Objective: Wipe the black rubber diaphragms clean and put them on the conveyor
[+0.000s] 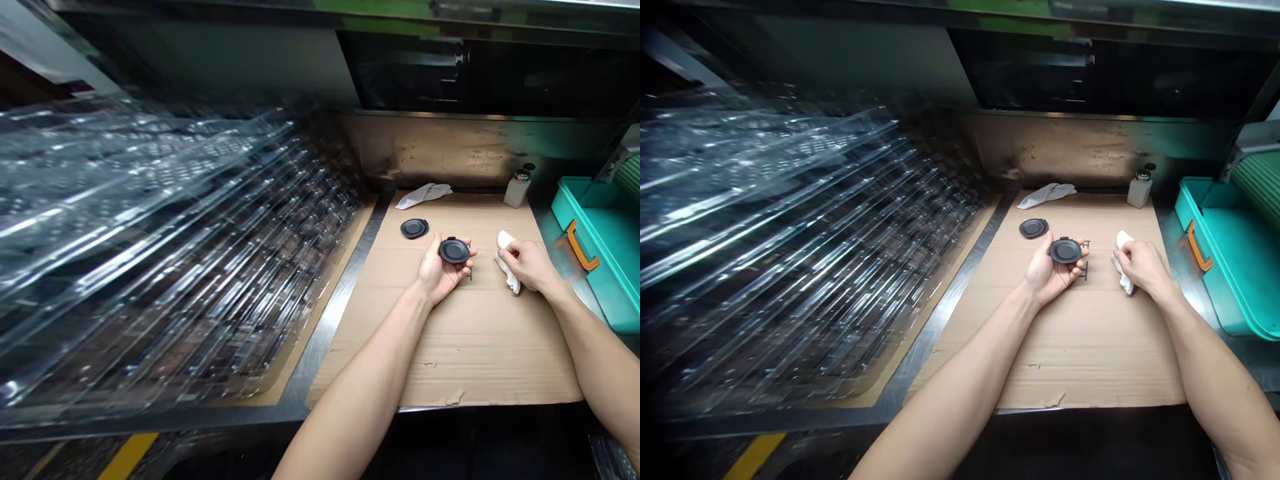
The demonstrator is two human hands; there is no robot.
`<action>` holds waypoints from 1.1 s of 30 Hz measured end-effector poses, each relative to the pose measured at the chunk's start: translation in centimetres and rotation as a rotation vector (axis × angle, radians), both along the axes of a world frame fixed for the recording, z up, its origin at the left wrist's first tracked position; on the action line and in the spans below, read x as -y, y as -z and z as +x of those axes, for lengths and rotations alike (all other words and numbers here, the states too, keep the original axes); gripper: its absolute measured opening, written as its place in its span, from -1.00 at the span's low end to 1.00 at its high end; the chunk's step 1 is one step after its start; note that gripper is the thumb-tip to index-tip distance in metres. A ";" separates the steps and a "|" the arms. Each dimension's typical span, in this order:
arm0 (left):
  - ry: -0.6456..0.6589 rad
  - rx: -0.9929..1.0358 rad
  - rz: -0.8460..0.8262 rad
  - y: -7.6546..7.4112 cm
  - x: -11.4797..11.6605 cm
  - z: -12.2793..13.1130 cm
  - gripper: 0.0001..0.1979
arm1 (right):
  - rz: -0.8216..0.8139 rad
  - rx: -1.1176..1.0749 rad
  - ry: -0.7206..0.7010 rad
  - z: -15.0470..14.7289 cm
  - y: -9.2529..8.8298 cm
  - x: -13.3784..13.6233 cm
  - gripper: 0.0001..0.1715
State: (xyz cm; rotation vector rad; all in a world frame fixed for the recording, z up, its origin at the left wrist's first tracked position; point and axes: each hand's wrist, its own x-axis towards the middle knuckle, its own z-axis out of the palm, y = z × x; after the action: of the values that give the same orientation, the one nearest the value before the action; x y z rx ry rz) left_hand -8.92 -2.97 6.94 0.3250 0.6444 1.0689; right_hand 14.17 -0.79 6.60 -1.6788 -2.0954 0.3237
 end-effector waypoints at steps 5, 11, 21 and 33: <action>0.006 -0.012 0.012 0.0 0.0 -0.1 -0.33 | 0.009 0.010 0.043 0.1 -0.2 0.0 -0.55; -0.015 0.022 0.000 0.1 -0.1 0.0 -0.39 | 0.176 0.014 0.176 -0.2 -0.6 0.1 -0.49; -0.016 0.087 0.002 -0.1 0.0 0.1 -0.39 | 0.022 0.135 0.007 -0.3 -1.4 1.1 -0.71; -0.038 0.061 0.076 0.0 0.7 2.1 -0.46 | 0.246 -0.248 -0.328 -7.0 -2.5 4.5 -0.71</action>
State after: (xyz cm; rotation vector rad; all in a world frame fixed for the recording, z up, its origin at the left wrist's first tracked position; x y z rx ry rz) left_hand -6.82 -3.66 6.94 0.3463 0.5582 1.1372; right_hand 7.14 -5.24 9.06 -1.0962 -2.1176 0.3383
